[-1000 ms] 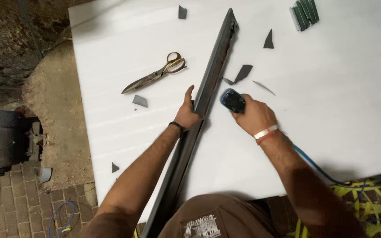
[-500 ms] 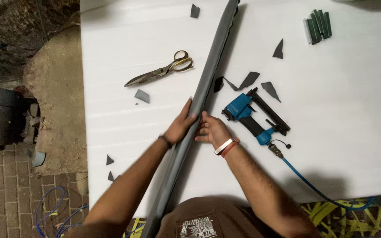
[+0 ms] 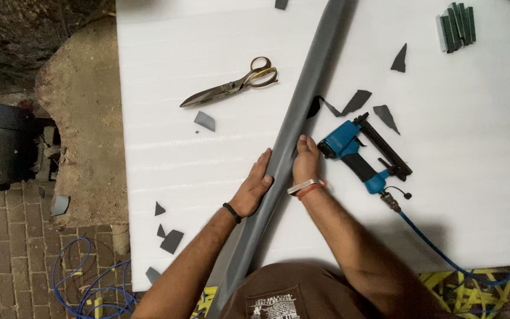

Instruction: The person uses a pneumatic staple gun to fasten a long gray strip to a white board on a workbench. They hold the strip with one hand and fire staples along its length with the other, repeatedly repositioning the strip as they work.

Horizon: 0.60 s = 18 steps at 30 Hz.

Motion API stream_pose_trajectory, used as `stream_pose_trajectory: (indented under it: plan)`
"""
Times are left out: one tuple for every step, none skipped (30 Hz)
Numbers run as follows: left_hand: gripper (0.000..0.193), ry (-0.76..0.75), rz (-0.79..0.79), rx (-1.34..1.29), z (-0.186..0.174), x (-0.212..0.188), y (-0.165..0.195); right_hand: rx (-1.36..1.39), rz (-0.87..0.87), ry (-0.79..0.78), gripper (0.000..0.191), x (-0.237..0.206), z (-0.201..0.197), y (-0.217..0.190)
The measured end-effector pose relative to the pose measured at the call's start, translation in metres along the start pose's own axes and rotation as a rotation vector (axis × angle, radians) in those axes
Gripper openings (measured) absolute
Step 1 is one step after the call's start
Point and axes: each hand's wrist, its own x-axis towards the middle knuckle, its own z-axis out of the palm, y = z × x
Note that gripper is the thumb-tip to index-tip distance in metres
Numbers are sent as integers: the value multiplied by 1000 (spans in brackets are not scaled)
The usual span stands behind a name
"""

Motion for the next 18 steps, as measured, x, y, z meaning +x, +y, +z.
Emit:
stream_pose_trajectory:
  plan:
    - [84,-4,11,-34,0,4,-1,-91,-105,33,40,-2,6,3]
    - [85,-11,23,-69,0,8,-2,-181,-209,70,45,-3,10,7]
    - [87,-9,39,-98,1,13,-2,-169,-239,68,42,-3,12,11]
    - [89,-3,53,-126,2,19,-3,-157,-267,60,39,-1,12,15]
    - [91,2,67,-154,2,25,-3,-145,-295,54,36,1,11,21]
    - [92,8,89,-114,3,32,-4,-132,-294,59,36,5,10,27]
    - [92,9,112,-76,4,39,-3,-119,-293,69,35,8,7,33]
    - [92,11,138,-39,4,48,-3,-108,-295,80,34,11,5,39]
    - [93,8,180,33,2,58,-2,-98,-355,75,34,16,4,44]
    - [93,9,221,105,-1,68,1,-91,-415,69,34,20,5,49]
    - [94,10,258,176,-2,78,4,-86,-471,62,35,22,5,53]
    - [93,1,255,250,-4,88,9,-41,-431,58,33,24,6,55]
    - [92,-3,255,328,-4,100,14,6,-393,51,31,25,7,57]
    - [91,-6,257,412,-7,113,20,58,-359,40,29,26,10,57]
    - [91,-18,254,459,-10,126,25,88,-357,6,29,27,12,57]
    - [90,-30,253,503,-11,136,30,115,-355,-27,30,27,14,56]
    - [90,-36,239,544,-13,141,34,136,-343,-65,32,27,16,54]
    - [87,-5,225,489,-15,137,36,130,-319,-39,32,26,18,53]
